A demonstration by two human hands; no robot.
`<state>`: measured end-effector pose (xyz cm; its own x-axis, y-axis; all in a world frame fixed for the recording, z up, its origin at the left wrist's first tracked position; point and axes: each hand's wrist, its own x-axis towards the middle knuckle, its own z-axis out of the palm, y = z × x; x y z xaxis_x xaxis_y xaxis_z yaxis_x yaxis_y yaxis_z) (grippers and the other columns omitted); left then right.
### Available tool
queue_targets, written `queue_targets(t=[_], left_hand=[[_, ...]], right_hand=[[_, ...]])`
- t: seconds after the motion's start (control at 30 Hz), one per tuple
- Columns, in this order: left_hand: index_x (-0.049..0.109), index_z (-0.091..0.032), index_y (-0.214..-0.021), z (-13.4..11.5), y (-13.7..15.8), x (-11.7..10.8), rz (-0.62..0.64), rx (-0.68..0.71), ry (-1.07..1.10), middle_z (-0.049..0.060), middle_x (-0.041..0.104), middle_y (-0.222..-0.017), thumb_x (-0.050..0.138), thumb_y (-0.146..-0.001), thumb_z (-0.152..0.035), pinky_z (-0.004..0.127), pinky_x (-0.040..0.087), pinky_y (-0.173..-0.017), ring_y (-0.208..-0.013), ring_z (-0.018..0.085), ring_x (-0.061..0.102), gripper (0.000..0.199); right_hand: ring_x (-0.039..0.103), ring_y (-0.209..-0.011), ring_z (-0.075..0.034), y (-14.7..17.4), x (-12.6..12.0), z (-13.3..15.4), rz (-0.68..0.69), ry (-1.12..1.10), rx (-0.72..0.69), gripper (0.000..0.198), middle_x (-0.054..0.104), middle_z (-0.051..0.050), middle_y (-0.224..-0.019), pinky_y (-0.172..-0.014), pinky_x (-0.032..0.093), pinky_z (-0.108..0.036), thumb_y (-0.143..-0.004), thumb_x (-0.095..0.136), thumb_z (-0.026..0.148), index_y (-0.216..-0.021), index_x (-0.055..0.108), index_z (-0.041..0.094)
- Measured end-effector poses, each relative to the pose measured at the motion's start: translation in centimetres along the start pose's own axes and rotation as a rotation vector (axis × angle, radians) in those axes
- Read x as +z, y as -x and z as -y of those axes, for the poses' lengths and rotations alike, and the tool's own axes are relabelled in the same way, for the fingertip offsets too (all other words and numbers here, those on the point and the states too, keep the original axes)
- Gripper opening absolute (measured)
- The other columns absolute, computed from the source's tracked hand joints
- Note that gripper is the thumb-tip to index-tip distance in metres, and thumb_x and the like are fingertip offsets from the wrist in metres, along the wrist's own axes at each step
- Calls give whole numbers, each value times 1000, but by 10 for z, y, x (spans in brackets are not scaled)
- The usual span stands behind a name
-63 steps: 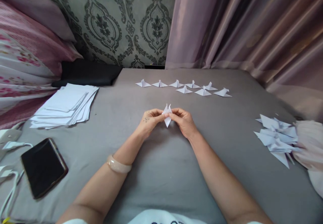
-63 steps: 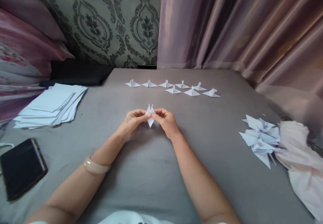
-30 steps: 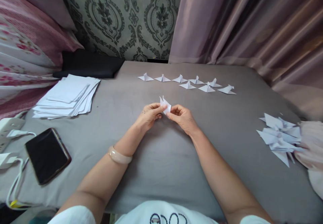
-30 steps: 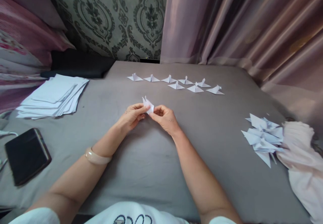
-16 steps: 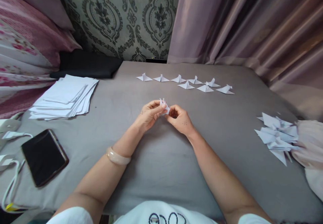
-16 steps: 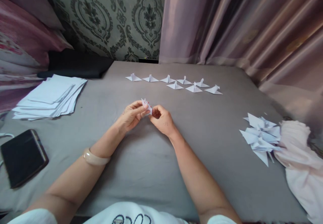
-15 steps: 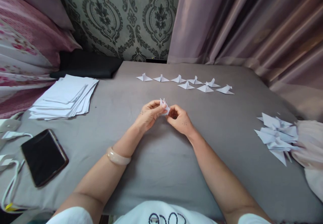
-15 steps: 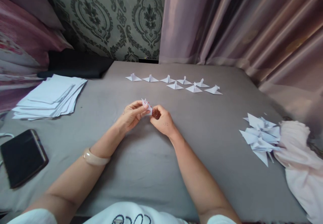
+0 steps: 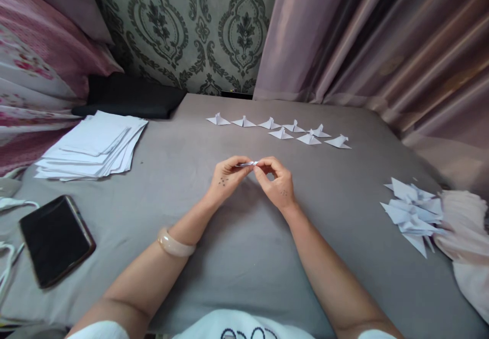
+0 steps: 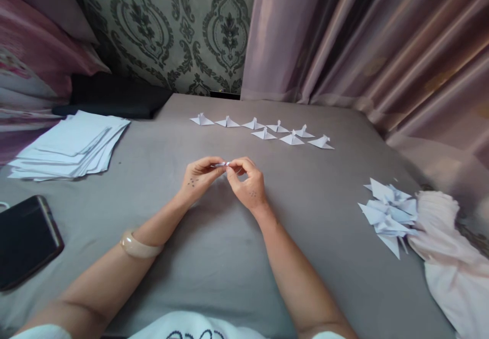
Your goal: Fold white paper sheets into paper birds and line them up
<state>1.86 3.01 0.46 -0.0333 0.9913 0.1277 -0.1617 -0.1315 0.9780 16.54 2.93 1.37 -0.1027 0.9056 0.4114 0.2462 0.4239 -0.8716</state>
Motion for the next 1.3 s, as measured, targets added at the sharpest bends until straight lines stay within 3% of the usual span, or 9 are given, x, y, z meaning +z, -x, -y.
queue_targets(t=[0.47,0.7,0.87,1.03,1.3], left_hand=[[74,-19,-81,4,0,-3,48,60,-164,2,68,-77,75,-76,-35,23,44,-65,-70,13,58,17],[72,-16,-80,-5,-1,-1,58,-107,-14,2,67,-77,78,-70,-35,24,46,-67,-70,12,58,23],[71,-15,-80,-12,-1,-1,71,-197,73,1,66,-76,79,-70,-35,22,46,-64,-68,10,56,23],[71,-16,-78,-10,-1,-2,61,-218,99,1,66,-76,79,-69,-33,23,46,-64,-68,10,56,22],[71,-13,-76,-12,0,1,100,-276,35,1,65,-71,81,-66,-37,22,45,-62,-62,8,55,27]], right_hand=[[58,-69,-15,1,1,4,-61,42,33,9,63,-2,-78,-69,48,-30,-85,59,28,-81,64,23],[61,-70,-14,0,0,4,-32,-39,52,7,67,-2,-80,-69,50,-28,-82,61,25,-82,67,21],[65,-78,-15,-2,-4,3,21,-210,194,13,71,-3,-88,-73,51,-28,-82,62,30,-88,70,22],[64,-75,-15,-4,-3,5,24,-250,293,19,72,-4,-84,-70,51,-28,-79,66,35,-89,71,20],[58,-66,-12,-3,-1,4,22,-75,179,15,64,0,-74,-65,46,-25,-82,62,32,-77,65,19]])
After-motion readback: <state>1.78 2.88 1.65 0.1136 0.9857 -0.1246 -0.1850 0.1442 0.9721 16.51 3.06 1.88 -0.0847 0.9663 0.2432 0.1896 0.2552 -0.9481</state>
